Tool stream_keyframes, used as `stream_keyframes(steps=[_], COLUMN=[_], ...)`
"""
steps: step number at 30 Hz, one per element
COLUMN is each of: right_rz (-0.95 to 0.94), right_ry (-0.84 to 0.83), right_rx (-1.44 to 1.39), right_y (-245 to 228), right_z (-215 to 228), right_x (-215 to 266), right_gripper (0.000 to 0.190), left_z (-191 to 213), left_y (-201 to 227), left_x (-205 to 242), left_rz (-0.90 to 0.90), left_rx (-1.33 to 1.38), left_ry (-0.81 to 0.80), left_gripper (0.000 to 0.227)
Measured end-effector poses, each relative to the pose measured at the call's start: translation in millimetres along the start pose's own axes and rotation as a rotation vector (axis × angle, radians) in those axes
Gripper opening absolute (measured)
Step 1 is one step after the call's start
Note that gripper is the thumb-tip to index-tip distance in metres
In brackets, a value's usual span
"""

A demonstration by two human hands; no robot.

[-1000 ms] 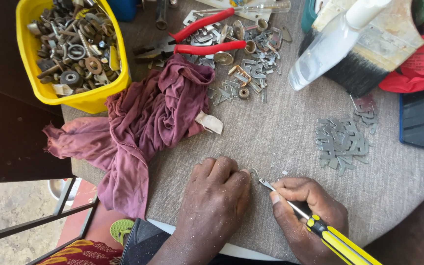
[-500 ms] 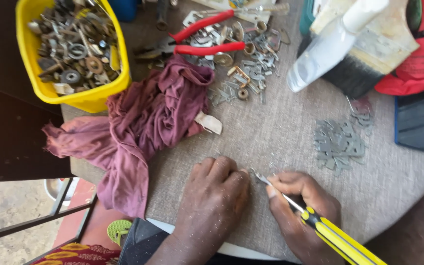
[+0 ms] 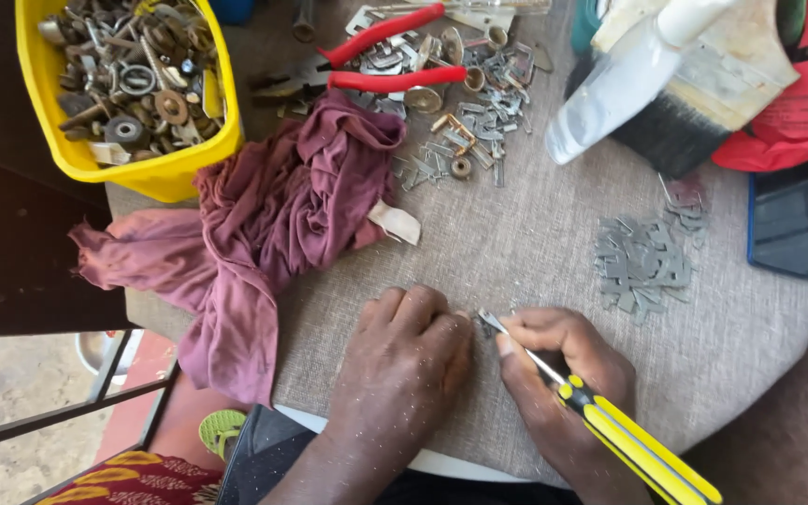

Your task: The person files a small metal piece on a workbench using a yellow-handled file. They hold the metal piece with their left hand and file it with their right hand. The person also uses red pliers to adjust the metal piece and places it on the table.

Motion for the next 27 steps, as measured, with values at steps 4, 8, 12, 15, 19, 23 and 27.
stream_keyframes(steps=[4,8,12,15,19,23,27], right_rz=[-0.075,-0.006,0.040,0.024,-0.068,0.025,0.034], right_ry=[0.029,0.008,0.005,-0.018,0.020,0.004,0.034], right_rx=[-0.007,-0.050,0.003,0.029,0.047,0.075,0.067], right_y=[3.6,5.4,14.6,4.8,7.6,2.7,5.0], right_z=[-2.2,3.4,-1.4,7.5,0.3,5.8,-2.0], right_x=[3.9,6.9,4.9,9.4,14.8,12.1,9.6], right_gripper=[0.004,0.004,0.008,0.007,0.006,0.006,0.004], left_z=[0.2,-1.1,-4.1,2.4,2.6,-1.9,-1.2], left_y=[-1.2,3.1,-1.4,2.6,1.3,3.5,-0.5], left_x=[0.1,0.5,1.7,-0.8,3.2,1.8,0.1], left_rz=[-0.006,-0.008,0.011,0.020,0.049,0.032,0.007], left_rx=[0.016,0.022,0.027,0.026,0.027,0.017,0.023], left_ry=[-0.010,-0.006,-0.041,0.005,-0.028,0.000,0.010], left_gripper=[0.018,0.019,0.015,0.019,0.023,0.019,0.018])
Point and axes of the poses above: each hand's wrist, its own x-axis away from the middle knuckle, its own z-axis out of the back of the hand, y = z × x, the point moved 1 cm from there along -x, towards the middle knuckle, and after that the axes turned 5 degrees about z, right-handed, at the moved point
